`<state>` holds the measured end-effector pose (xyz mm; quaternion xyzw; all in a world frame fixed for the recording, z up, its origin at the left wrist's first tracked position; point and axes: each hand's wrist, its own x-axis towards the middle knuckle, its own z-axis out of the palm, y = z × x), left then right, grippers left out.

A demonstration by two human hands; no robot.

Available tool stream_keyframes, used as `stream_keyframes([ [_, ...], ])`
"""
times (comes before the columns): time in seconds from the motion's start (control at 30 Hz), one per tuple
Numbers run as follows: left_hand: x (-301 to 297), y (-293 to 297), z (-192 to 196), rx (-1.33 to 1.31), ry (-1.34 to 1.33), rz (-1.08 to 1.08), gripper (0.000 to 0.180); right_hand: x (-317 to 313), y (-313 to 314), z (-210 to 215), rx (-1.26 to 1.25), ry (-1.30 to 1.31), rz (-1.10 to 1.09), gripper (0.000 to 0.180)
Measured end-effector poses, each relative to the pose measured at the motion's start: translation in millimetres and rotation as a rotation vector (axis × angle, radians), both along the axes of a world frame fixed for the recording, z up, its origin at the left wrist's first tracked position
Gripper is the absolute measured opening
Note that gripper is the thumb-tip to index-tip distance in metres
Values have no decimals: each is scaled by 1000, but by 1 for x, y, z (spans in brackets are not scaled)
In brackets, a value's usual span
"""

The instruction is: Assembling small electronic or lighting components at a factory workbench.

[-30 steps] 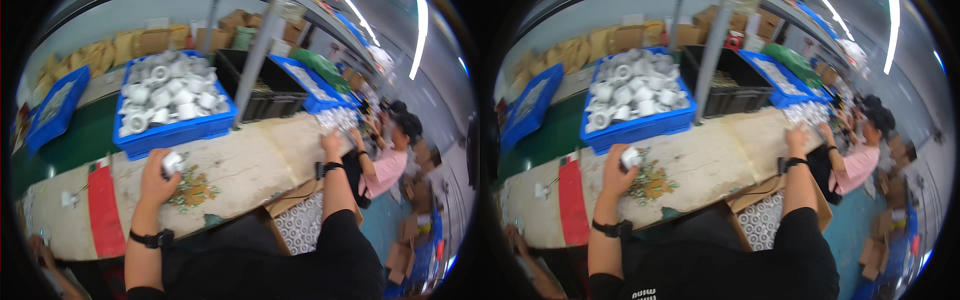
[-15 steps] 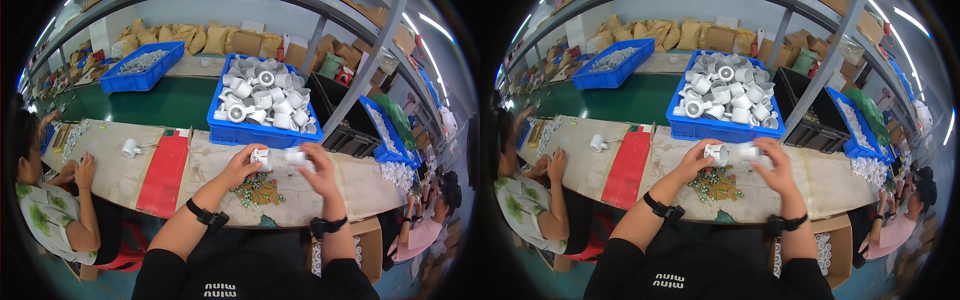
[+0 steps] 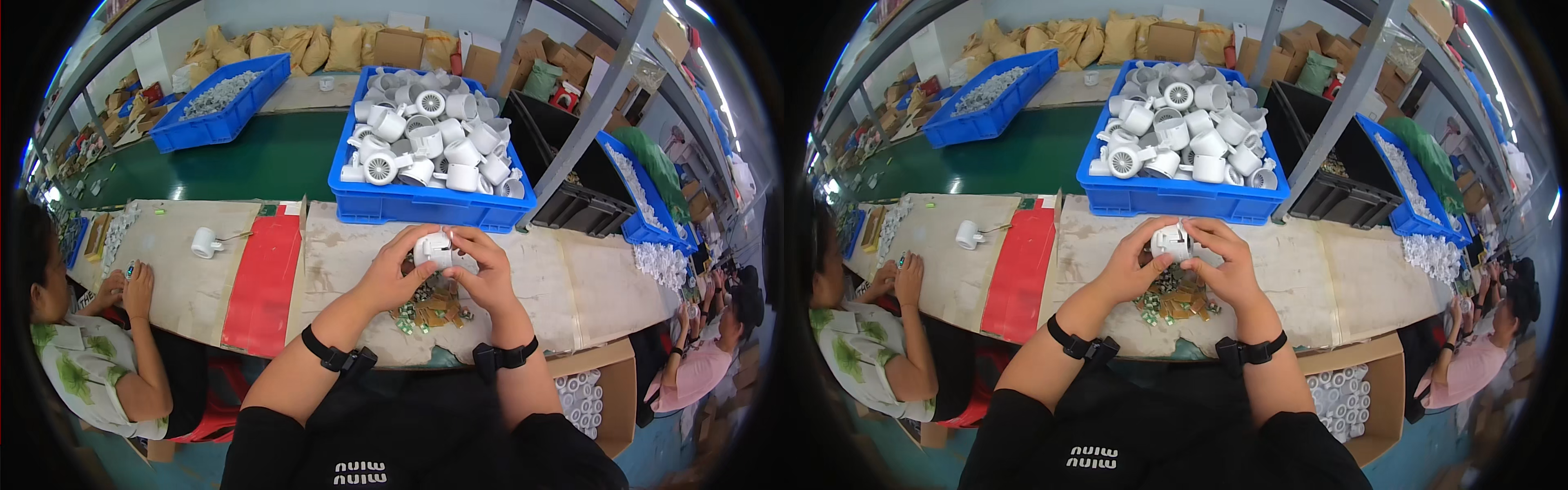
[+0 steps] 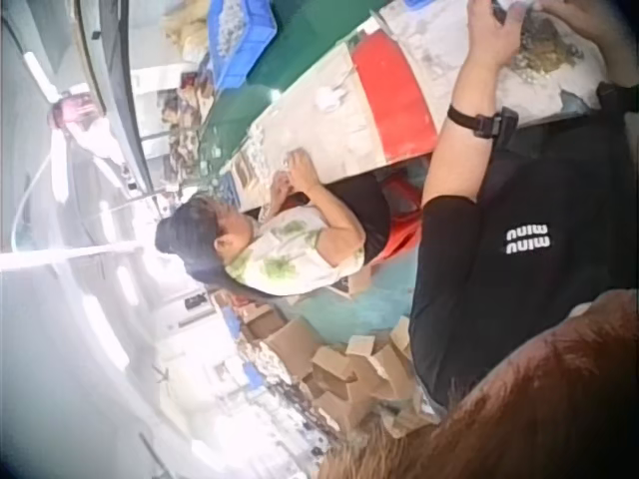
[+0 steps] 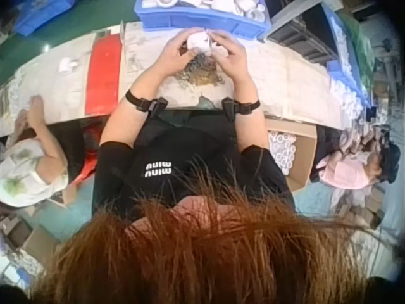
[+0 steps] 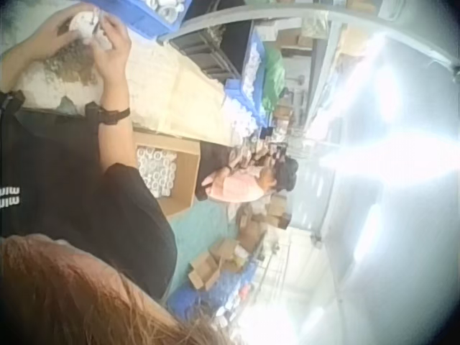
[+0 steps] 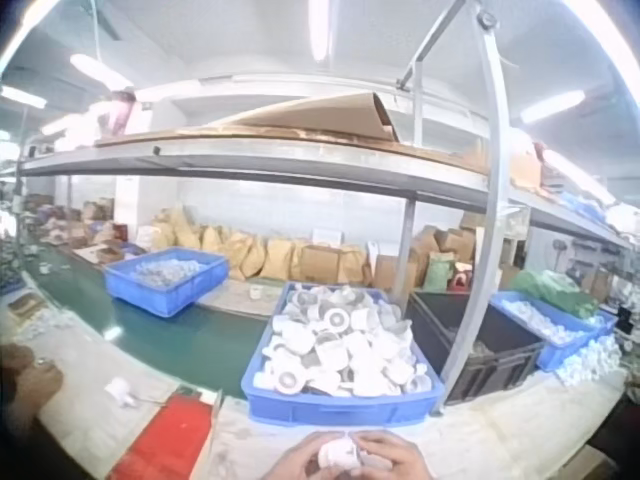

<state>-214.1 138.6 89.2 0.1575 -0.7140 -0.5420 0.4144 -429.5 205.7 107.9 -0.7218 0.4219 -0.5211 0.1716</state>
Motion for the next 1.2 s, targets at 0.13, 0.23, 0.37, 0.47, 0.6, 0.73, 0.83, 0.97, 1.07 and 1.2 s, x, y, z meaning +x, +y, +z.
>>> stream_keyframes([
  [0.13,3,3,7,140,57,-102,57,2,-3,-7,100,-191,161,60],
  [0.23,3,0,15,59,-171,-1,56,5,-4,-6,268,-349,250,57],
  [0.37,-5,4,20,-361,25,455,38,12,-3,-10,553,-601,331,48],
  [0.47,0,0,-9,104,214,0,26,17,-2,-10,567,-640,413,34],
  [0.6,-7,-2,-12,195,403,39,23,-9,-10,-9,313,40,-105,22],
  [0.73,-9,0,9,377,325,228,21,-17,-8,-22,319,328,-187,22],
  [0.83,-8,-3,4,369,320,226,24,-14,-11,-26,258,445,-195,18],
  [0.97,-8,-2,-1,357,240,224,21,-7,-13,-17,286,132,-366,7],
  [1.07,-9,4,1,244,108,285,15,3,-9,-12,418,-361,-238,12],
  [1.2,-12,5,-1,104,97,334,13,9,-5,-12,403,-538,-60,15],
])
